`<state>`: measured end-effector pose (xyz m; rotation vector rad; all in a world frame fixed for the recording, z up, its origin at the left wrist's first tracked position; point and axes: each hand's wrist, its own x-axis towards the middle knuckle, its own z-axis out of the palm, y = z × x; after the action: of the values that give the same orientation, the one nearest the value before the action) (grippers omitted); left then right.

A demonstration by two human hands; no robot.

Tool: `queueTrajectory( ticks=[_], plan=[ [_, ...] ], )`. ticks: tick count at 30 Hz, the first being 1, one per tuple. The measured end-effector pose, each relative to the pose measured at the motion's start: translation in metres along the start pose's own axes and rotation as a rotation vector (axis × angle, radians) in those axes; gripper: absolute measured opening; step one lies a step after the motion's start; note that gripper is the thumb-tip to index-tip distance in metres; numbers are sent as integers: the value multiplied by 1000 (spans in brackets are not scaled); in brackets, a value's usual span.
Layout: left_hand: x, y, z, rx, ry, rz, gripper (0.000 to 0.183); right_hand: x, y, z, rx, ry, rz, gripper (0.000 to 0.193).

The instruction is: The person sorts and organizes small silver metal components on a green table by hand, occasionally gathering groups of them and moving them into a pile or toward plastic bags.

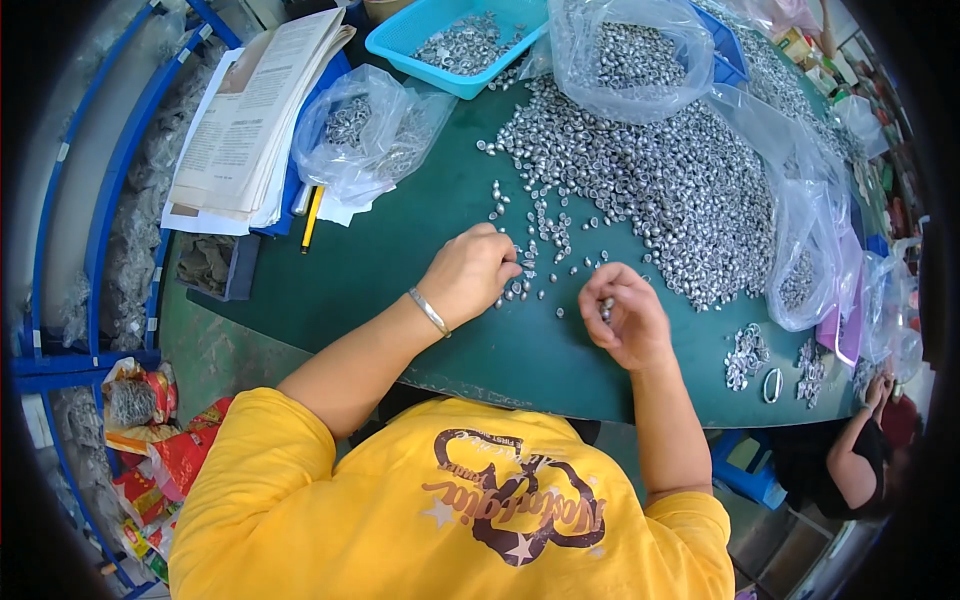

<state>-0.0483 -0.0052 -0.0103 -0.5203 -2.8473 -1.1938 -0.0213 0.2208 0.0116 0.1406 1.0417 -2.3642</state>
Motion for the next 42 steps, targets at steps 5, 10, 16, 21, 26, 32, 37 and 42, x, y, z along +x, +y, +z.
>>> queueTrajectory(
  ticks=[5,10,16,21,26,32,37,42],
  plan=[
    [1,-4,-3,-85,-39,11,14,29,32,19,-1562,76,-633,11],
    [2,1,-28,-520,-156,-320,12,30,34,24,-1488,88,-556,10],
    [-10,-12,-46,-1183,-104,-571,12,30,6,19,-111,109,-6,2],
    [-11,-17,-39,-1276,-145,-647,12,42,34,34,-1420,-26,-589,11],
    [-11,-11,-20,-704,-75,-401,9,43,38,31,-1630,45,-659,9],
    [-11,-11,-19,-117,-38,-24,10,30,6,27,-470,87,-4,8],
    [-9,-18,-17,-119,-58,-2,7,29,36,43,-1574,42,-472,13],
    [-11,-15,-24,-164,-43,-65,8,30,41,36,-1578,97,-531,12]
  ],
)
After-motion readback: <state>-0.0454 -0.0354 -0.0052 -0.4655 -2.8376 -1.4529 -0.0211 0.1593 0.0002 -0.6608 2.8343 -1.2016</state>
